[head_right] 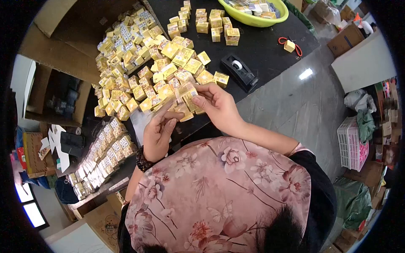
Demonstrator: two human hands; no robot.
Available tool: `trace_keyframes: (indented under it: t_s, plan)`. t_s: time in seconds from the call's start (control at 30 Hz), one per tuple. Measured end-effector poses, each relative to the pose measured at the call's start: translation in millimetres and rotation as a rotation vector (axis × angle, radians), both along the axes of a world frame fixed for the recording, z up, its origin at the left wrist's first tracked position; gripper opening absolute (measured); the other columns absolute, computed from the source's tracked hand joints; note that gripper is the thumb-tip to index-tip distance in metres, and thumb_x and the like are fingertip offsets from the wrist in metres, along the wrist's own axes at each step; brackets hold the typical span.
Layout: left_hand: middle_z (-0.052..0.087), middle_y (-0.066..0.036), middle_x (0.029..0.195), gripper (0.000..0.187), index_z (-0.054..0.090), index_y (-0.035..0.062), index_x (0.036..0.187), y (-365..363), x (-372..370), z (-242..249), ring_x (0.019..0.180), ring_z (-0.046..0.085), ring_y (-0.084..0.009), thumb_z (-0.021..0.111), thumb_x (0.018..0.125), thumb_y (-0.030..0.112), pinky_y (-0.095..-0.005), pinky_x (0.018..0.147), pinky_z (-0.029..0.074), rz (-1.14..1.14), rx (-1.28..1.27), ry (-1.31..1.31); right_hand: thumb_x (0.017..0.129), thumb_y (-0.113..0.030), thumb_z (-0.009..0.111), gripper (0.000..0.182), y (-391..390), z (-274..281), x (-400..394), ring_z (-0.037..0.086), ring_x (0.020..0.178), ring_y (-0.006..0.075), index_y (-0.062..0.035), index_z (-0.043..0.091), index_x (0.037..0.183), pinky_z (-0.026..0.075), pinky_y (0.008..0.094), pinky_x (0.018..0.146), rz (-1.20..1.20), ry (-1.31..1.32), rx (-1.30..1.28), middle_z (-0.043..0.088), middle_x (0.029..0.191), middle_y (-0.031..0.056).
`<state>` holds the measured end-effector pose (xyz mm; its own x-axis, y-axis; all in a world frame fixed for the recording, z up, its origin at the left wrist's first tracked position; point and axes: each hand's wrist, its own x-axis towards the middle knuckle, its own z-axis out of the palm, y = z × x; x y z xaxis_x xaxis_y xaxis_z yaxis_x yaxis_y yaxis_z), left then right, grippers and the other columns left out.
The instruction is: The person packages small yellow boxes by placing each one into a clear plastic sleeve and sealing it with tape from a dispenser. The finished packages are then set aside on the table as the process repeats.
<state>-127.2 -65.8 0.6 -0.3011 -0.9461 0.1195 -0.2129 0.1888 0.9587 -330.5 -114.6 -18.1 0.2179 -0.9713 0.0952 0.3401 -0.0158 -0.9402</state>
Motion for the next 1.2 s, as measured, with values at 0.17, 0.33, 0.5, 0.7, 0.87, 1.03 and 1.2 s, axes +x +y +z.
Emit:
trace_keyframes:
  t_s: [0.17,0.33,0.5,0.7,0.87,1.03,1.2]
  plan:
    - [0.065,-0.011,0.109,0.047,0.035,-0.003,0.143,8.8,6.5,-9.2,0.103,0.059,-0.0165,0.047,0.098,0.001,-0.0293,0.093,0.044,0.091,-0.049,-0.004,0.095,-0.009,0.059,0.023,-5.6,-2.1,18.0,0.053,0.11,0.0094,0.0018,0.059,0.114,0.046,0.0257,0.087,0.031,0.43,-0.323,0.06,0.117,0.0079]
    - [0.045,-0.014,0.14,0.058,0.02,-0.0011,0.149,17.1,27.9,-9.9,0.127,0.045,-0.0198,0.046,0.097,0.001,-0.0329,0.106,0.034,-0.045,-0.036,0.283,0.093,-0.005,0.059,0.059,5.3,-1.7,56.0,0.051,0.116,0.0167,-0.0113,0.023,0.139,0.046,0.0313,0.094,0.255,-0.34,0.311,0.048,0.128,0.0145]
    - [0.064,-0.013,0.114,0.034,0.058,-0.0005,0.125,50.2,95.3,9.3,0.107,0.058,-0.0186,0.059,0.093,0.01,-0.0303,0.092,0.044,-0.111,0.399,0.012,0.092,-0.001,0.059,0.048,9.7,-12.9,78.5,0.054,0.111,0.0166,-0.0084,0.031,0.13,0.05,0.0286,0.088,0.231,-0.267,0.106,0.047,0.125,0.0111]
    - [0.06,-0.008,0.073,0.017,0.064,-0.0015,0.079,66.3,105.8,15.3,0.071,0.055,-0.0114,0.071,0.086,0.012,-0.0247,0.065,0.043,0.471,0.093,-0.22,0.09,0.002,0.06,0.044,10.4,11.5,105.6,0.053,0.111,0.0157,-0.0027,0.039,0.129,0.052,0.028,0.087,0.306,0.142,-0.13,0.048,0.119,0.0092]
    - [0.061,-0.011,0.106,0.031,0.056,0.0,0.112,62.2,115.5,12.8,0.101,0.059,-0.0142,0.071,0.085,0.007,-0.0256,0.081,0.05,0.527,-0.222,-0.063,0.088,0.003,0.064,0.05,18.1,15.8,120.7,0.052,0.107,0.013,-0.0053,0.041,0.131,0.042,0.0301,0.094,0.405,0.127,-0.111,0.05,0.123,0.0092]
    - [0.047,-0.01,0.129,0.047,0.048,0.0006,0.129,54.7,117.3,4.3,0.115,0.055,-0.0188,0.063,0.085,-0.009,-0.0293,0.091,0.052,0.258,0.063,0.459,0.09,0.0,0.063,0.042,20.6,7.7,133.4,0.052,0.109,0.0135,-0.0046,0.048,0.129,0.043,0.0295,0.094,0.561,0.258,-0.202,0.05,0.129,0.0071]
    - [0.047,-0.01,0.127,0.044,0.049,0.0001,0.125,56.7,122.3,-4.2,0.113,0.056,-0.0181,0.064,0.085,-0.008,-0.0293,0.087,0.055,0.247,-0.059,0.34,0.09,-0.006,0.064,0.027,21.1,3.6,137.2,0.058,0.102,0.0126,-0.0041,0.057,0.115,0.047,0.0259,0.086,0.546,0.196,-0.29,0.057,0.121,0.0109]
